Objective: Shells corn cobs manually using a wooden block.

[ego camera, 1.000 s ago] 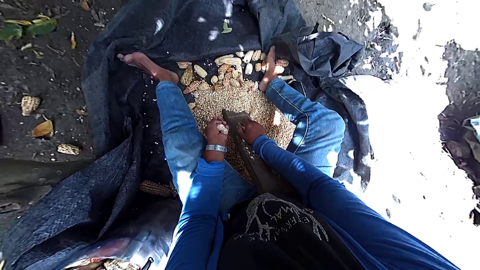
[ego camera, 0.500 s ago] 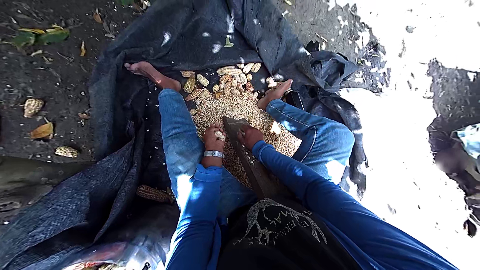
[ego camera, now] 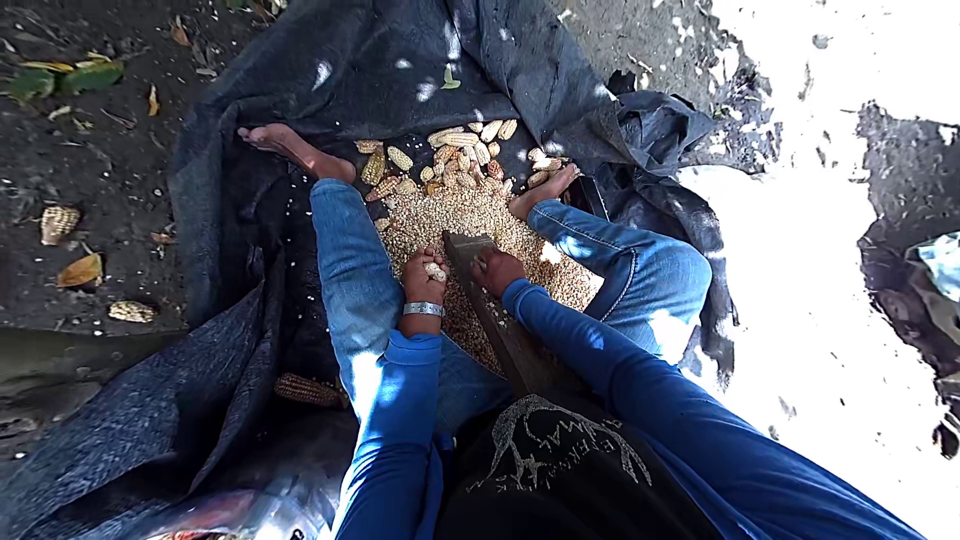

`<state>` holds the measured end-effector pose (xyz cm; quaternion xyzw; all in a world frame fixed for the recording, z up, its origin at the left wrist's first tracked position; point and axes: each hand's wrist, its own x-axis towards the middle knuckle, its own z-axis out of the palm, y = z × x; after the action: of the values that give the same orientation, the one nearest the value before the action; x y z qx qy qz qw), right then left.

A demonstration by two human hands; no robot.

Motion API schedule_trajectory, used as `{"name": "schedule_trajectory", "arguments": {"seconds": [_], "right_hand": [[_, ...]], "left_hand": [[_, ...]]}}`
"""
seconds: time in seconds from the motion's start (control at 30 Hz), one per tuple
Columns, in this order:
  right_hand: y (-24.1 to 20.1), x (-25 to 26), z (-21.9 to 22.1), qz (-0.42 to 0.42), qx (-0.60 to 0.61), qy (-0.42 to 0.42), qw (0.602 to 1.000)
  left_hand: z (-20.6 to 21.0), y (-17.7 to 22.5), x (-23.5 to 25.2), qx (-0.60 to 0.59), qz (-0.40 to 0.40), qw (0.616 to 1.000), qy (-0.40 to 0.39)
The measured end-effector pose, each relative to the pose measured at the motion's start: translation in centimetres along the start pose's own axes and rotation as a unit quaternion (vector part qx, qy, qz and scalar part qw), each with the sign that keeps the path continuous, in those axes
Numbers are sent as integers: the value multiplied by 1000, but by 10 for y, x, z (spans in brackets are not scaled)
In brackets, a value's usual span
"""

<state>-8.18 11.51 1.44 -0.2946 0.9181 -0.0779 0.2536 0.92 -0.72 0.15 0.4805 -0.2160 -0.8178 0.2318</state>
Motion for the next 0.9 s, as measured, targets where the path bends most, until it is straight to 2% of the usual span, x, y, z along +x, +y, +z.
{"name": "schedule_trajectory", "arguments": {"seconds": [0.2,0.4,0.57,0.9], "right_hand": [[1,1,1,-1,-5,2,1000],[1,2,2,-5,-6,2,1000],[2,1,2,-5,-7,9,1000],[1,-1,2,-5,2,5,1000]], "left_hand": [[-7,-3,2,11,6,1000,-9],[7,4,11,-51,-11,998,34],[-9,-5,-2,24,9,1000,-13],[-8,-4,-1,19,4,1000,-19]]}}
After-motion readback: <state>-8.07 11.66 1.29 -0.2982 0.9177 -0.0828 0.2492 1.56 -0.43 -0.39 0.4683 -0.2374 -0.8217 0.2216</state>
